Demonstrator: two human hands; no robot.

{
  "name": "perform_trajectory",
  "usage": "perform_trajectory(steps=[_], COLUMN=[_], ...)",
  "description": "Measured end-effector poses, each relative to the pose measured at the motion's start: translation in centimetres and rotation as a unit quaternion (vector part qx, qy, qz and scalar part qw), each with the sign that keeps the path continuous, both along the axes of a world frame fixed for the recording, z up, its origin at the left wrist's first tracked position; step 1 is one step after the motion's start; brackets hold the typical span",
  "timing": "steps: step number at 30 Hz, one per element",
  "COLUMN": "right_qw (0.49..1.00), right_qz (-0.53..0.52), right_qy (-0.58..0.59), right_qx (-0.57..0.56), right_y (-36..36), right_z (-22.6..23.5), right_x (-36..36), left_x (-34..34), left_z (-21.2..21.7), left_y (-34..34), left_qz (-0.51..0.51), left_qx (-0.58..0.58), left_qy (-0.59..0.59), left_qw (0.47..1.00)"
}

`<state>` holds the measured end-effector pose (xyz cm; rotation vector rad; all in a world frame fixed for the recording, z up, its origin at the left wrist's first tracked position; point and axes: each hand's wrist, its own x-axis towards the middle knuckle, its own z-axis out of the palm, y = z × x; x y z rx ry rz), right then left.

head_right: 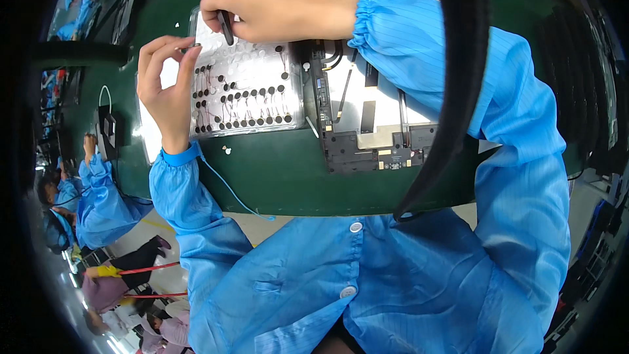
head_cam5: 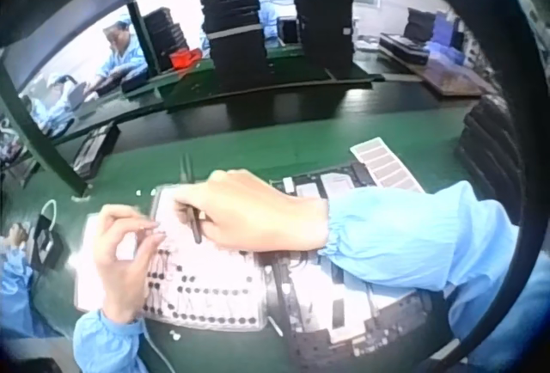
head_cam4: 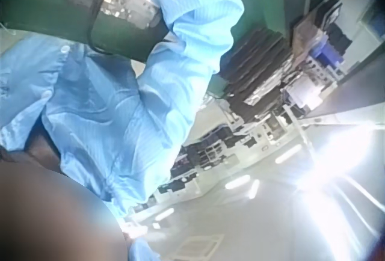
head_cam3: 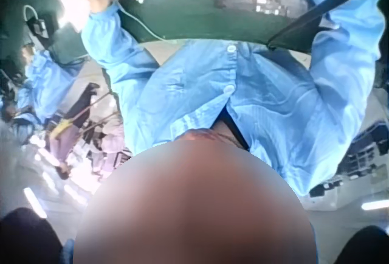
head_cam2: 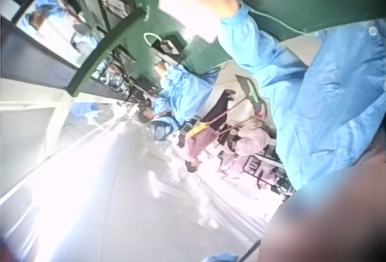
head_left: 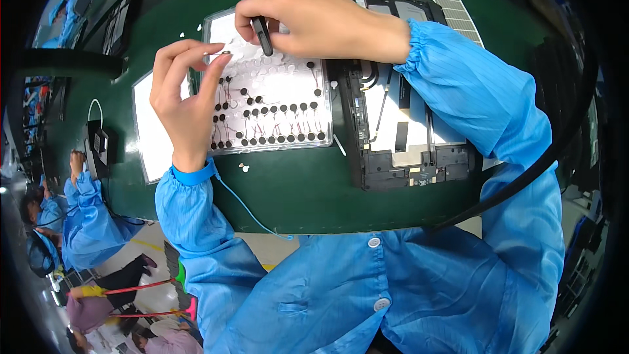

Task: Assembling and connecting components of a tablet or handheld electronic device at a professional workbench.

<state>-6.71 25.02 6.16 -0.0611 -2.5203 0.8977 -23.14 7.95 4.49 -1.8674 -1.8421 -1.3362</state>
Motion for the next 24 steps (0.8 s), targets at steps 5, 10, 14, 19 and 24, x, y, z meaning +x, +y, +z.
perform_trajectory(steps=[5, 10, 14, 19, 24], right_qw=[0.920, 0.856, 0.845, 0.861, 0.920], right_qz=[0.077, 0.092, 0.015, 0.051, -0.095], right_qy=[-0.041, -0.047, -0.071, 0.029, 0.062], right_qx=[-0.382, -0.506, -0.530, -0.506, -0.375], right_y=[0.0, 1.5, 1.7, 5.9, 6.5], right_z=[0.4, 3.4, 5.6, 2.6, 0.4], right_x=[0.7, 4.5, 9.1, 14.5, 18.8], left_x=[0.7, 2.6, 5.1, 9.4, 13.5], left_z=[1.0, 3.4, 5.3, 5.4, 2.6], left_y=[1.4, 4.2, 7.1, 11.8, 14.1], left_qz=[-0.034, -0.135, -0.207, -0.270, -0.295], left_qx=[0.051, 0.071, 0.085, 0.060, -0.032], left_qy=[0.009, 0.003, 0.120, 0.162, 0.057], left_qw=[0.998, 0.988, 0.967, 0.947, 0.953])
